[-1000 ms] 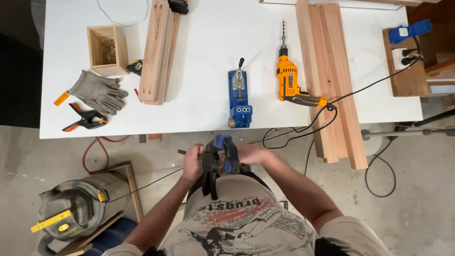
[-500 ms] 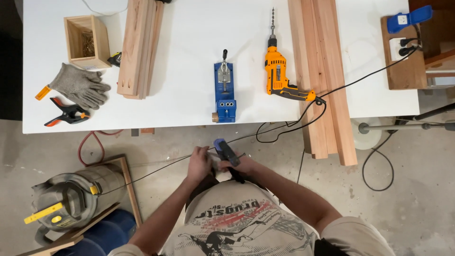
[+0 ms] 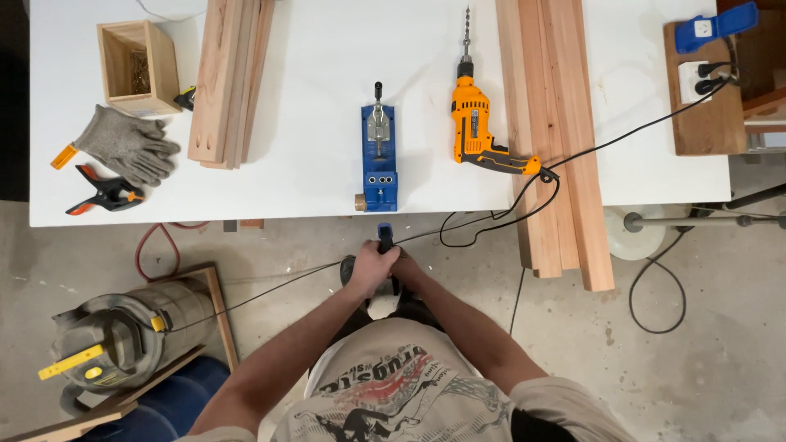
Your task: The person connects a vacuum hose to a blue Kreg Jig pocket-hole drill guide and places a wooden board into the jig. They use a yellow corded drill to create pocket holes in the board, then flip the board and repeat the process on the opposite side.
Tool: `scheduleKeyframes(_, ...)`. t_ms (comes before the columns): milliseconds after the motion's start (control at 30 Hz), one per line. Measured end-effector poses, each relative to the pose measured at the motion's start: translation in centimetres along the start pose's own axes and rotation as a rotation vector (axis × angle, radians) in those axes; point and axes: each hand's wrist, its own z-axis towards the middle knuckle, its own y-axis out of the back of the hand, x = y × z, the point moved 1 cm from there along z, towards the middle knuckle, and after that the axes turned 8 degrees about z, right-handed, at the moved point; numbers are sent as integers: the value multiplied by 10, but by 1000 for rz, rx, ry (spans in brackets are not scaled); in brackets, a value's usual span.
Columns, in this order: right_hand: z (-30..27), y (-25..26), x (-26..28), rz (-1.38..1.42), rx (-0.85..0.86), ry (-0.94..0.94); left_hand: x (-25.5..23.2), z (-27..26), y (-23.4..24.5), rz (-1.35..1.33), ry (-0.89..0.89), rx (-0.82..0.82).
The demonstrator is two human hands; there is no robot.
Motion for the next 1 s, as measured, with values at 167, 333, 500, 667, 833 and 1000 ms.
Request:
scheduleKeyframes(167, 40, -3, -22, 8, -54, -6, -17, 15, 12, 94, -28, 41)
scheduleKeyframes(333, 86, -3, -35, 15, -114, -9, 1, 64, 17, 116, -57, 37)
scheduleKeyframes(500, 122, -8, -55, 19, -190, -44, -11, 78, 19, 168, -151, -16)
scheduleKeyframes(667, 142, -14, -76, -1, -262, -46, -5, 86, 17, 186, -139, -21)
scheduleKeyframes(833, 154, -39, -99, 1, -320, -55, -40, 46, 41, 330, -135, 17)
scheduleKeyframes(1000, 158, -64, -128, -4, -414, -68, -72, 25, 84, 825, -546, -223)
